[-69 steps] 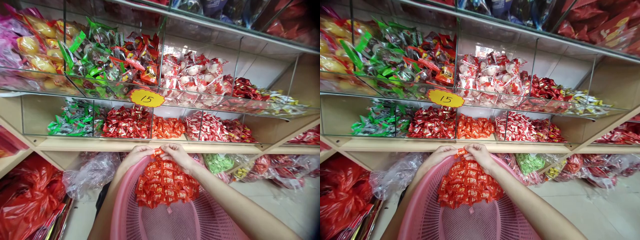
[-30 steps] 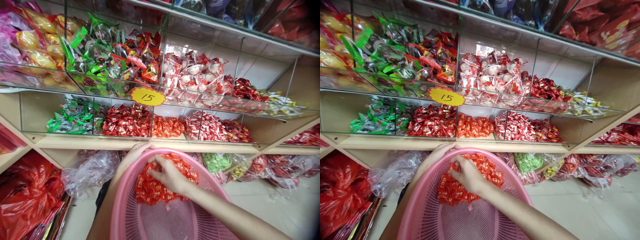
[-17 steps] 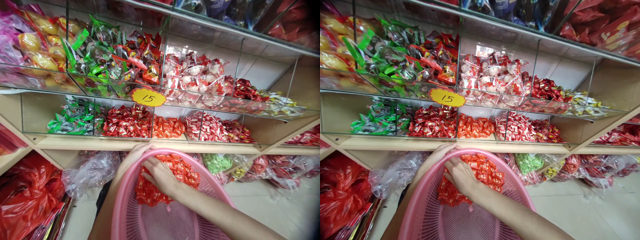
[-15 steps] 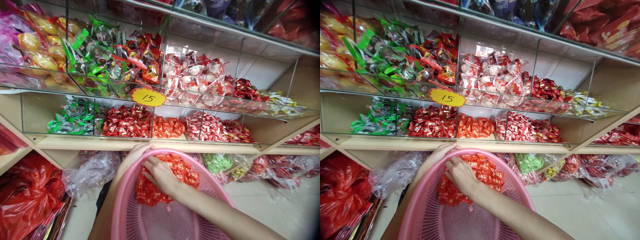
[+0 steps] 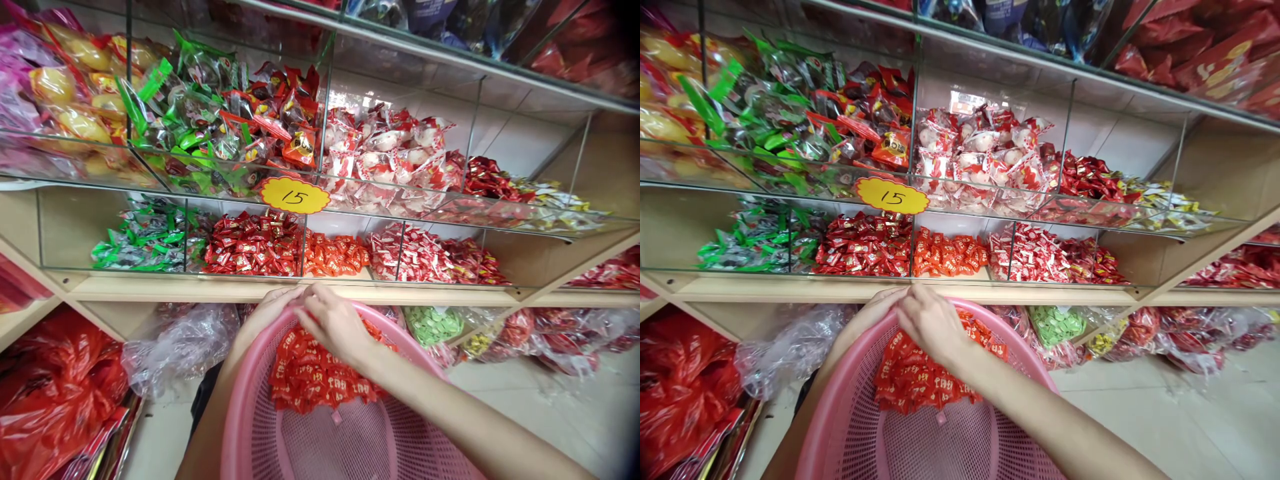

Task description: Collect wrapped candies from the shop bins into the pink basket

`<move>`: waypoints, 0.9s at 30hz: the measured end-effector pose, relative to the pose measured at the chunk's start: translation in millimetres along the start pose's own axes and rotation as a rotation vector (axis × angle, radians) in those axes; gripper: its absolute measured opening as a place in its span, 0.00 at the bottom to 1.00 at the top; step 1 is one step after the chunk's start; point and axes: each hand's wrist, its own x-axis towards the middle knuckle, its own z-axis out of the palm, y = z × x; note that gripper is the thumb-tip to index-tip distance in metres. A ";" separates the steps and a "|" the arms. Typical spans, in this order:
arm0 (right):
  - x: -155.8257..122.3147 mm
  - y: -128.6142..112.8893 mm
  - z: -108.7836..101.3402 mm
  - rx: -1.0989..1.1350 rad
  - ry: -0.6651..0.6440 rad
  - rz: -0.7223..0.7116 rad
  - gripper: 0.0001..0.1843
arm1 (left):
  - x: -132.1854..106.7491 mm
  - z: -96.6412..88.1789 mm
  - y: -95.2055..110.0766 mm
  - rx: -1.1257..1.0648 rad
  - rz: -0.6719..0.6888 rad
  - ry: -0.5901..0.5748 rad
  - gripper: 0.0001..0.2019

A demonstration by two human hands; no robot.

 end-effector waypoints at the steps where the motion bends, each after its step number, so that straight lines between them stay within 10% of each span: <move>1: 6.0 9.3 -7.5 -0.002 0.036 0.024 0.13 | -0.6 0.4 0.2 -0.009 -0.005 -0.004 0.11; 11: 54.2 133.7 -13.8 -0.118 -0.205 0.539 0.14 | -3.6 -1.7 -0.7 -0.012 -0.093 0.003 0.15; 27: 60.7 136.1 -10.4 -0.109 -0.237 0.543 0.11 | -3.4 -2.2 0.6 0.006 -0.093 0.008 0.15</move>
